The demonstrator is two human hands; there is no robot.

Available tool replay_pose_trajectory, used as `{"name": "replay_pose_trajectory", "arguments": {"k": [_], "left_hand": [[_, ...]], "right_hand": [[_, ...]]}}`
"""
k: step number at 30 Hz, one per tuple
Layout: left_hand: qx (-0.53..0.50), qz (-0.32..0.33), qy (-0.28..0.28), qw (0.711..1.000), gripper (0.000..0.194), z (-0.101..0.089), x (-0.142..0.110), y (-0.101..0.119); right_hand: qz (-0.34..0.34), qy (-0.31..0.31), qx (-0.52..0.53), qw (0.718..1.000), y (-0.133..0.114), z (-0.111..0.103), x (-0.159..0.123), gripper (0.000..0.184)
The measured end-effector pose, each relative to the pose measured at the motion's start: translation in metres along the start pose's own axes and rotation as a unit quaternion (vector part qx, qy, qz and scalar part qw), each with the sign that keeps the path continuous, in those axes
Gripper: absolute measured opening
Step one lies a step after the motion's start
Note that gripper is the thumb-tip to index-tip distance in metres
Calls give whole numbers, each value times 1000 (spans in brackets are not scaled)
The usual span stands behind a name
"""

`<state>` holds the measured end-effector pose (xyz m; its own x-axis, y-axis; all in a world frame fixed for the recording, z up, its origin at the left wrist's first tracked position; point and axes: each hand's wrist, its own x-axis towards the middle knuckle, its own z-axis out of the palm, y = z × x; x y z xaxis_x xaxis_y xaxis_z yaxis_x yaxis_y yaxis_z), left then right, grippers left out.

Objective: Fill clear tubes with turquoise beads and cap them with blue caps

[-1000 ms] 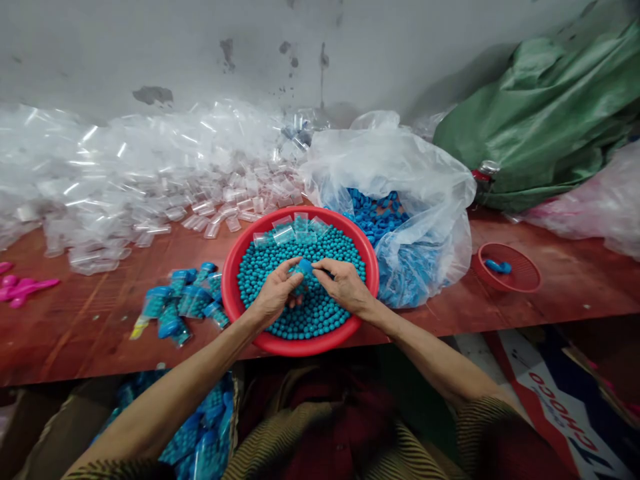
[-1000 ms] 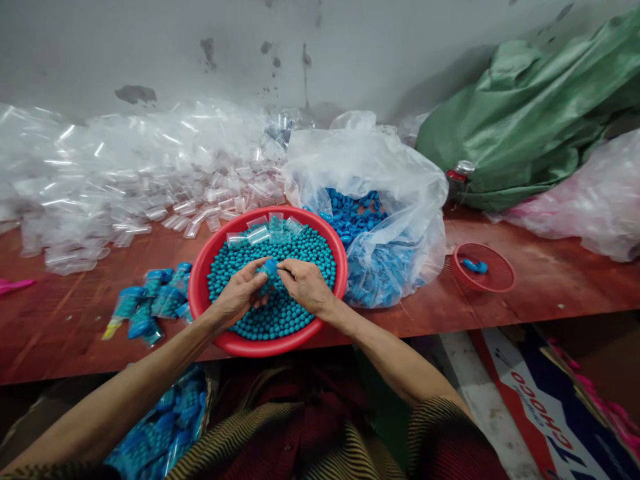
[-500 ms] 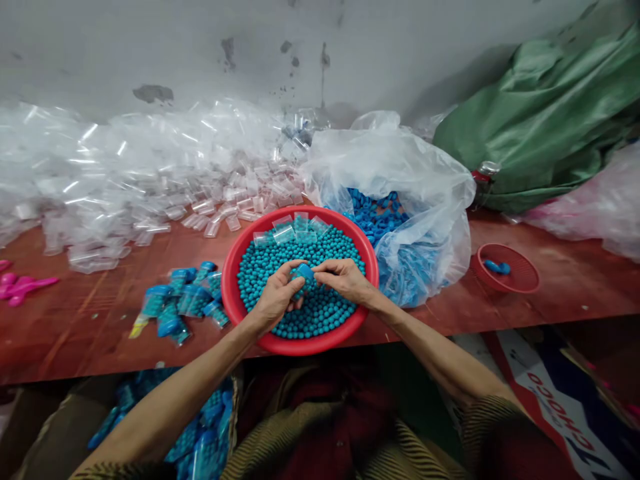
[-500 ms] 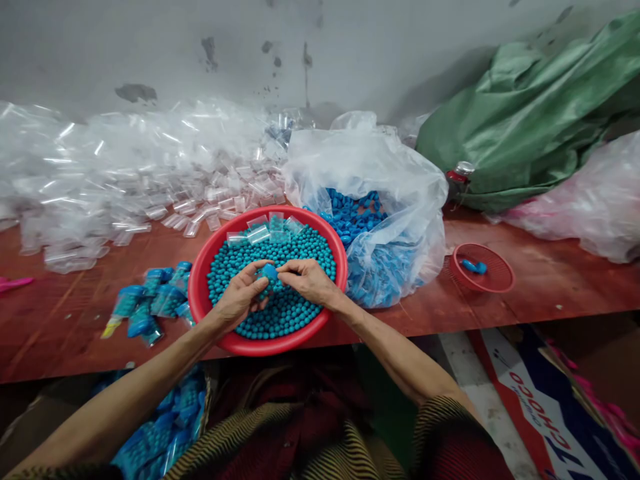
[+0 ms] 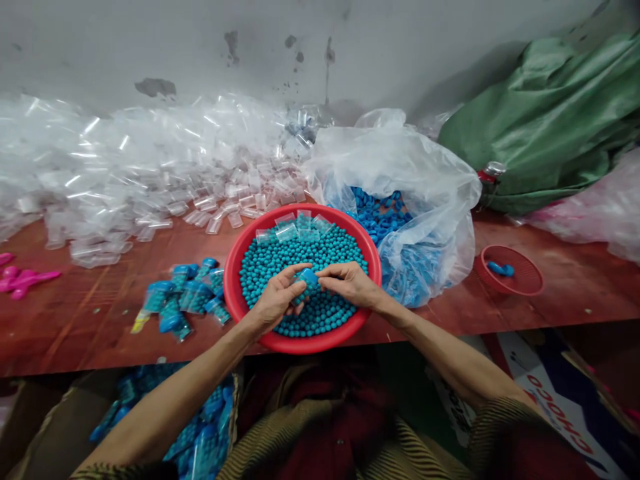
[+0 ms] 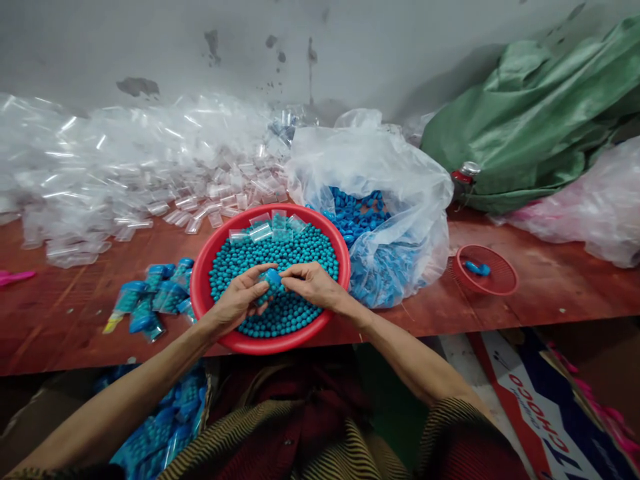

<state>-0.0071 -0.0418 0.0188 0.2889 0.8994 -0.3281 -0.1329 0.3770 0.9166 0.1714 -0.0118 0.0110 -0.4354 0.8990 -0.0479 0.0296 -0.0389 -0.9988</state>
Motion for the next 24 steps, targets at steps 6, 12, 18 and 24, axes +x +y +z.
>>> {"name": "replay_pose_trajectory", "arguments": {"k": [6, 12, 18, 24], "left_hand": [[5, 23, -2, 1000, 68, -2, 1, 3], [16, 19, -8, 1000, 67, -2, -1, 1], [1, 36, 47, 998, 49, 6, 0, -5], [12, 25, 36, 999, 50, 6, 2, -1]], "right_hand": [[22, 9, 41, 999, -3, 2, 1, 17], [6, 23, -33, 999, -2, 2, -5, 15], [-40, 8, -47, 998, 2, 2, 0, 14], [-17, -44, -47, 998, -8, -6, 7, 13]]}}
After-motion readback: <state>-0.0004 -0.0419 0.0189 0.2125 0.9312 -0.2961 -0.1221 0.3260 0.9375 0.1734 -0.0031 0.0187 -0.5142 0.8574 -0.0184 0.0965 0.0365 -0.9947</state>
